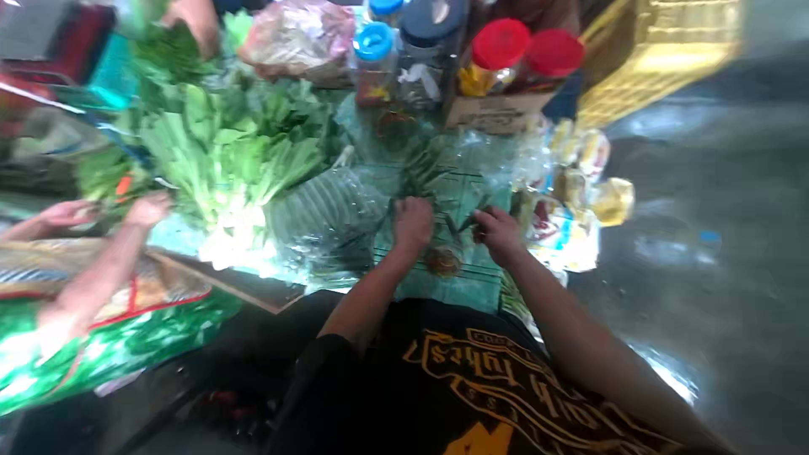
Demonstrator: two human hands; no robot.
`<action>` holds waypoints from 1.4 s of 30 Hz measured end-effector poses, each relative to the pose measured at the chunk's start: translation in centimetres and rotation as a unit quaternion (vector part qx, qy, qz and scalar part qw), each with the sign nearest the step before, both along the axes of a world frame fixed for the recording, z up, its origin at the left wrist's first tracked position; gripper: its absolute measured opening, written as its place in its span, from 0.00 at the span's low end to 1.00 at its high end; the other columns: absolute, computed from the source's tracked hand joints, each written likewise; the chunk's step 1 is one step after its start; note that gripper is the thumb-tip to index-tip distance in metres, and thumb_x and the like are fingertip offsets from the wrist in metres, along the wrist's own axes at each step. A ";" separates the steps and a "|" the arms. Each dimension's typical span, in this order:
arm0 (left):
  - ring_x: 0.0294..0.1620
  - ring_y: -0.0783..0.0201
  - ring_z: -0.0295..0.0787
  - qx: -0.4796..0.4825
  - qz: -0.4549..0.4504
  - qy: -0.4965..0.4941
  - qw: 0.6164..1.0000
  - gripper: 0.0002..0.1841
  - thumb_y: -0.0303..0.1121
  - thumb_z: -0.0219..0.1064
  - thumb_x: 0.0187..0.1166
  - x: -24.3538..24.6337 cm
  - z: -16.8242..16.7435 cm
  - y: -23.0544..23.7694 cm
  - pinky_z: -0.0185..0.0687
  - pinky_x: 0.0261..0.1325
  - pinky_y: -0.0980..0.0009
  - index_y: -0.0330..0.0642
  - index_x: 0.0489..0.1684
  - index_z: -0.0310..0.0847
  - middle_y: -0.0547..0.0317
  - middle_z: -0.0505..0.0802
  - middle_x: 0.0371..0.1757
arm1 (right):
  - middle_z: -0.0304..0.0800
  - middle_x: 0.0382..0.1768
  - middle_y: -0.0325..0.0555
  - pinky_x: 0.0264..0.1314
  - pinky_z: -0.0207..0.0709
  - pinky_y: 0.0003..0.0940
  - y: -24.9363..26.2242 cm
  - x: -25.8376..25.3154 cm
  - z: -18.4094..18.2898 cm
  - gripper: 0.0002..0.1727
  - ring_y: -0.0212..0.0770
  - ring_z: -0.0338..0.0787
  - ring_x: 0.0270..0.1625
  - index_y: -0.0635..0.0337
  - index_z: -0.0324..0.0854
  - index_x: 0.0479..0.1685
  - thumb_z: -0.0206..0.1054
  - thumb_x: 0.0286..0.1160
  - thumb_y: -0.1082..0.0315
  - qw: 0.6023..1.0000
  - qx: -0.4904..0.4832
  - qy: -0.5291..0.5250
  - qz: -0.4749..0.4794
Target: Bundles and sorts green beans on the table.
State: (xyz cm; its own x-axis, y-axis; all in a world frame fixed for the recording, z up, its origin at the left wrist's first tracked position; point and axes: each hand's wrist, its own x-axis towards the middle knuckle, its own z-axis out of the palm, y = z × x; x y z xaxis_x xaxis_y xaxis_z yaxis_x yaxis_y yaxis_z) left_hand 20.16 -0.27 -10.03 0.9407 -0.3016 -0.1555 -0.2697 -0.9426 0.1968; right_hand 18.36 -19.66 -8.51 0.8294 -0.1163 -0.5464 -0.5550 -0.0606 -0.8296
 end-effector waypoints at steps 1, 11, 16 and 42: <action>0.72 0.34 0.75 -0.038 0.027 0.014 0.999 0.18 0.32 0.71 0.75 -0.2 0.6 0.2 0.66 0.75 0.32 0.40 0.64 0.85 0.37 0.85 0.66 | 0.87 0.43 0.47 0.39 0.85 0.39 -0.5 -0.6 0.2 0.16 0.39 0.86 0.33 0.61 0.76 0.60 0.58 0.90 0.58 1.000 0.003 0.004 -0.011; 0.52 0.54 0.89 -0.695 0.336 0.366 0.520 0.27 0.52 0.42 0.95 -3.9 2.3 2.4 0.86 0.57 0.53 0.42 0.76 0.71 0.49 0.90 0.56 | 0.94 0.37 0.47 0.44 0.90 0.45 4.1 -1.0 5.6 0.15 0.40 0.93 0.35 0.61 0.89 0.49 0.72 0.79 0.57 0.955 -0.144 -0.116 0.232; 0.20 0.67 0.75 -0.751 0.375 0.360 0.408 0.25 0.53 0.37 0.96 -4.1 2.7 4.5 0.80 0.28 0.69 0.46 0.53 0.77 0.64 0.79 0.24 | 0.93 0.44 0.52 0.58 0.84 0.58 5.8 5.3 3.3 0.18 0.50 0.93 0.48 0.60 0.88 0.51 0.68 0.81 0.52 0.935 -0.258 -0.097 0.223; 0.28 0.60 0.85 -0.776 0.308 0.351 0.424 0.13 0.34 0.61 0.87 -5.1 -0.1 4.1 0.88 0.39 0.61 0.39 0.63 0.72 0.54 0.86 0.33 | 0.91 0.49 0.61 0.63 0.81 0.66 1.2 3.4 -1.3 0.25 0.59 0.91 0.55 0.66 0.86 0.56 0.72 0.78 0.51 0.917 -0.327 -0.009 0.226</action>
